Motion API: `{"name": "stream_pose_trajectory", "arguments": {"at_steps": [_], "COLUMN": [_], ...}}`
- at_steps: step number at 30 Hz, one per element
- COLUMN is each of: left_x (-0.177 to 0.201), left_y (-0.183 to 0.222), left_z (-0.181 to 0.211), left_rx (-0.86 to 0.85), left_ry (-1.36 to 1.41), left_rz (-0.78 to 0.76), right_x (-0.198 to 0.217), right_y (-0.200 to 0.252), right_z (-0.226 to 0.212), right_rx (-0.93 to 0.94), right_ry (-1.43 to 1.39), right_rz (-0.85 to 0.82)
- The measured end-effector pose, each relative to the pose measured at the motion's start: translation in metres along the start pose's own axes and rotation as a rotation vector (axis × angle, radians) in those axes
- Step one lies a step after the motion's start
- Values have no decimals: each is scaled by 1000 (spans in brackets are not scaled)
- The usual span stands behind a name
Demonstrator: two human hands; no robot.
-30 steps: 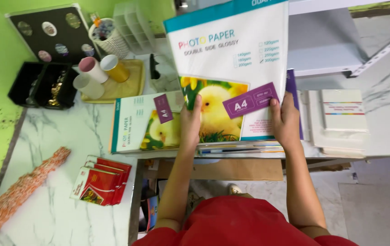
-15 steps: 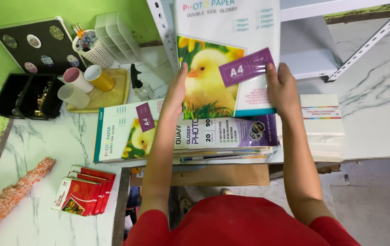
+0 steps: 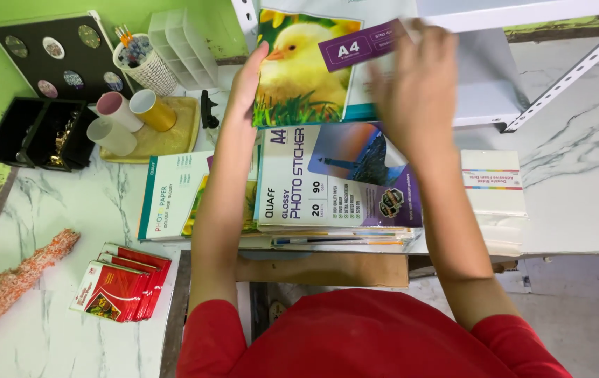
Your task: Organizing and stocking various types of photo paper, sticker sheets, and laminating films onto shelves.
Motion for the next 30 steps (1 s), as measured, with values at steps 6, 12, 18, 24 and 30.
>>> {"name": "stream_pose_trajectory", "arguments": {"at_steps": [6,12,18,24,30], "left_x": [0,-10,-92,-161,-147], "left_y": [-13,-1,92,105,96], "left_z": [7,26,112,68,52], "left_rx": [23,3,-486,-1125,-1224], "left_ry": [-53,-177,-1532,-1902,-1929], "left_rz": [18,13,280,-45,-62], "right_x": [-6,-12,-28,-60,-45], "right_y": [26,17,-7,-25,-25], "right_z": [-94,-82,-63,-51,-40], "right_rx": [375,469,466,459,422], "right_ry": [28,-68,-155,-232,-397], "right_rz": [-94,75,85,76,17]}}
Point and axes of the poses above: each hand's wrist, its own y-axis away from the middle knuckle, its own x-axis out of the back of the hand, z = x × y, the point moved 8 cm from there along -y, towards the middle knuckle, and after that the axes turned 6 degrees about -x, right-handed, at the moved point
